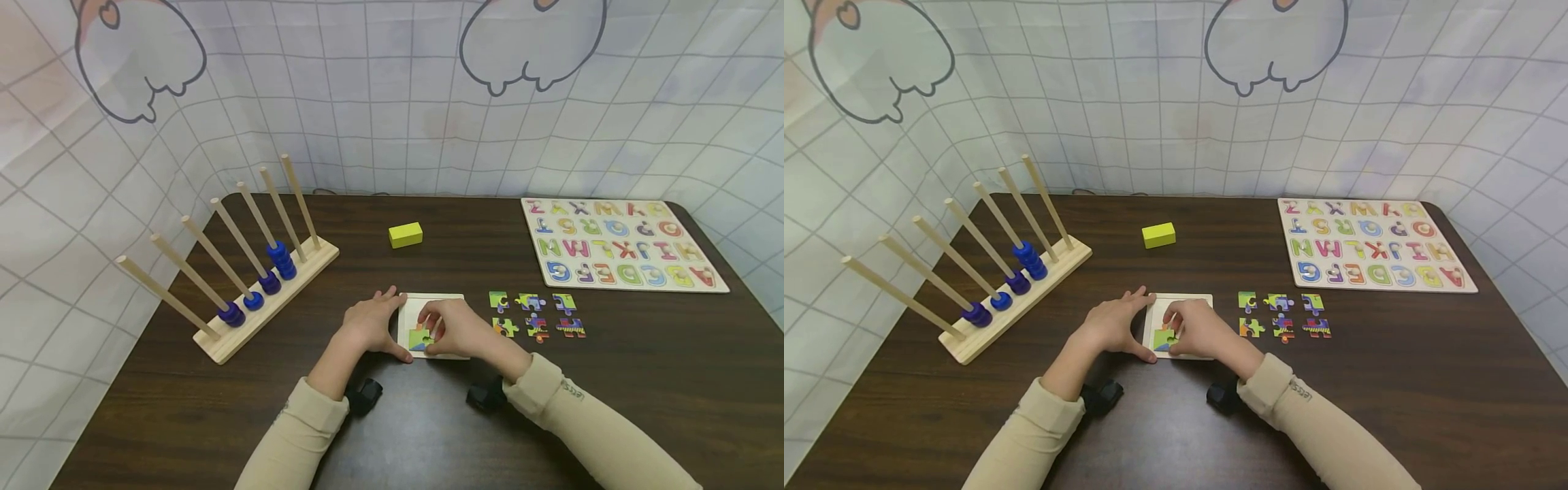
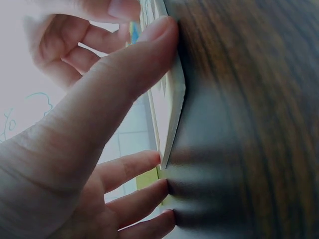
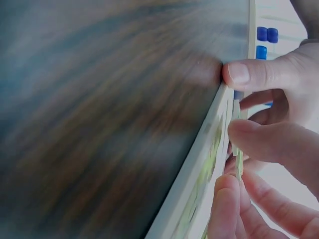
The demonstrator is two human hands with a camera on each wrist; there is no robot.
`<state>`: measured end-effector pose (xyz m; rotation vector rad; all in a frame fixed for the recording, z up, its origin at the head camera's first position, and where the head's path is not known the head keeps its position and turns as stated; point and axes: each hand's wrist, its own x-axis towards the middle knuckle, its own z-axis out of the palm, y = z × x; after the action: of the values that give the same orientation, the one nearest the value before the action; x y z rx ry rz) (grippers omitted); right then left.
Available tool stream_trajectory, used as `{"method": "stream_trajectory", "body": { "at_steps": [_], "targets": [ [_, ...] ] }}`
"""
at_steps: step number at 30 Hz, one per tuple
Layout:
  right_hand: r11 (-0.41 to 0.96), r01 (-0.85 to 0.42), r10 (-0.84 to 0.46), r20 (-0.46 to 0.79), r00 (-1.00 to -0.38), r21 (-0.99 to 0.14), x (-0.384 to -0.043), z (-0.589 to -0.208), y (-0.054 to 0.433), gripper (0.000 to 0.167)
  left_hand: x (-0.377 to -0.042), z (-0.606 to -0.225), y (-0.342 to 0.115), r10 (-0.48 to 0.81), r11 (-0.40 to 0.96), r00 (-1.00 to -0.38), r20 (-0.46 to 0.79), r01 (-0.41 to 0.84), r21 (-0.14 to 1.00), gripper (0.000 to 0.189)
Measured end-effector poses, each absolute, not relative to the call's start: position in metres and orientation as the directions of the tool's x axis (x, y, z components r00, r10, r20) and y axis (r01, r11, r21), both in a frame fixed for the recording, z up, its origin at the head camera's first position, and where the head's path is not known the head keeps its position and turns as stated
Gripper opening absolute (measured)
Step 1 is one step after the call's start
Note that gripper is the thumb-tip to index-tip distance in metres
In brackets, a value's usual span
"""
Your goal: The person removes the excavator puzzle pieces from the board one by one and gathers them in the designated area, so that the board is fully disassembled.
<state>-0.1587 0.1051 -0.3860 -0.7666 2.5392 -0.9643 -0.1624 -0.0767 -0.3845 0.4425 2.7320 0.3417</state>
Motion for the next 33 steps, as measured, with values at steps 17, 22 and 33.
{"method": "stream_trajectory", "body": {
  "at_steps": [17,22,33],
  "targets": [
    [0.662,-0.351,-0.52,-0.069,-0.851,-0.662,-0.146,-0.381,0.151,0.034,-0.161,-0.384,-0.076,0.333,0.928,-0.89,-0.313,0.251,0.275,0.107],
    [0.668,-0.361,-0.509,-0.045,-0.86,-0.651,-0.138,-0.382,0.171,0.032,-0.161,-0.385,-0.076,0.337,0.926,-0.889,-0.309,0.254,0.278,0.108],
    [0.692,-0.369,-0.494,-0.033,-0.869,-0.62,-0.123,-0.386,0.208,0.033,-0.161,-0.385,-0.076,0.333,0.927,-0.891,-0.308,0.251,0.277,0.108]
  ]
}}
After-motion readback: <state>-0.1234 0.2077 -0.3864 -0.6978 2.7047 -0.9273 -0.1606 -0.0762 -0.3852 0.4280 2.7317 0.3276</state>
